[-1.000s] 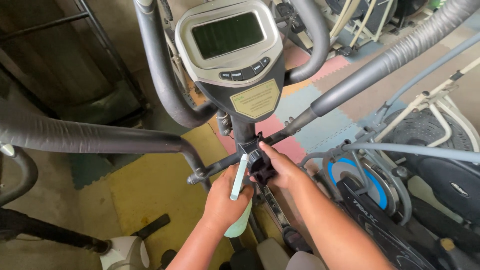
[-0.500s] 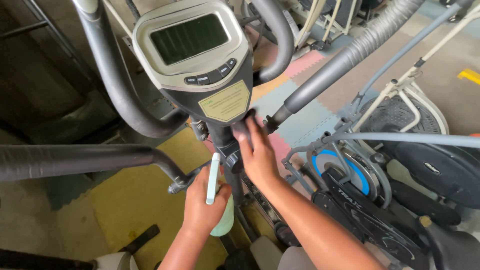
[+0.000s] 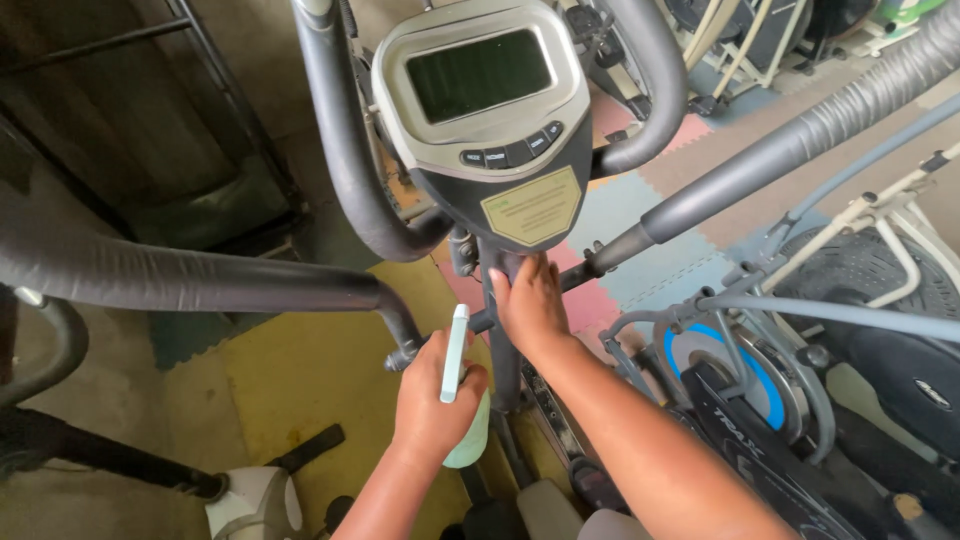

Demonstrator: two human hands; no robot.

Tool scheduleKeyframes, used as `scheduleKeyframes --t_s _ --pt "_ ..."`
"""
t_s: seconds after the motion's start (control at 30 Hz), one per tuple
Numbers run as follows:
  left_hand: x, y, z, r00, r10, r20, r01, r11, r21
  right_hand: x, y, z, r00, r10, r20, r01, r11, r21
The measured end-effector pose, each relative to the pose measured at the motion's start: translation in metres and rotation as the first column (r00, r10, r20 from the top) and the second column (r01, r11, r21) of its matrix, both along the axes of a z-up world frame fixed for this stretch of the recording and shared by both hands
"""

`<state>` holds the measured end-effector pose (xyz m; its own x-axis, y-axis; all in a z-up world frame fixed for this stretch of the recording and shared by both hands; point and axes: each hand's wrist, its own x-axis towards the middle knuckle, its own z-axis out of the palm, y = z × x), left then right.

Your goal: Wiping down and sanitizing an elliptical machine using a spray bottle and a cloth.

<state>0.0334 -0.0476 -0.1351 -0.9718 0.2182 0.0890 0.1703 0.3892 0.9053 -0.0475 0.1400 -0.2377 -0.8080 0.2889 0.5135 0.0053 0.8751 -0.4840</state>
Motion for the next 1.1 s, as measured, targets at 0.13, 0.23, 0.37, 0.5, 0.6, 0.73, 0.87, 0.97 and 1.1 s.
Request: scheduleKeyframes --t_s 0.13,0.23,0.37,0.5,0.6,0.73,0.87,0.97,1.1 --pt "-0.005 0.001 -0.006 0.998 -0.009 -0.066 0.005 0.998 -0.059 0.017 0.014 0.018 0.903 -0.097 0.418 0.072 0.995 0.074" --pt "-0.002 -0.002 -0.007 0.999 -0.012 -0.033 0.012 1.000 -0.004 0.049 0.020 0.057 0.714 0.017 0.700 0.117 0.983 -0.142" --pt "-0.009 -0.004 -0.003 0.999 -0.003 -0.050 0.003 1.000 -0.009 0.085 0.005 0.085 0.912 0.280 0.300 -0.268 0.960 -0.084" --pt "-0.008 -0.006 -0.011 0.995 0.009 -0.100 -0.012 1.000 -0.026 0.073 0.003 0.097 0.850 0.511 -0.131 -0.383 0.768 0.513" --pt "-0.008 -0.007 -0.014 0.998 0.059 -0.014 -0.059 0.998 0.000 0.050 0.012 0.089 0.874 0.486 -0.021 -0.349 0.657 0.668" --pt "-0.006 -0.012 -0.005 0.998 0.057 0.014 -0.057 0.998 -0.021 0.050 -0.001 0.071 0.888 0.427 0.170 -0.448 0.720 0.529" --pt "-0.003 -0.016 -0.009 0.997 0.056 -0.060 -0.058 0.998 -0.037 0.056 -0.027 0.047 0.889 0.199 0.414 -0.430 0.677 0.598" --pt "-0.002 -0.017 -0.006 0.996 0.053 -0.075 -0.056 0.998 -0.034 0.057 -0.043 0.044 0.842 -0.061 0.535 -0.478 0.373 0.795" --pt "0.002 -0.019 -0.002 0.999 0.033 -0.040 -0.034 0.999 -0.009 0.071 -0.037 0.029 0.768 -0.186 0.612 -0.599 0.130 0.790"
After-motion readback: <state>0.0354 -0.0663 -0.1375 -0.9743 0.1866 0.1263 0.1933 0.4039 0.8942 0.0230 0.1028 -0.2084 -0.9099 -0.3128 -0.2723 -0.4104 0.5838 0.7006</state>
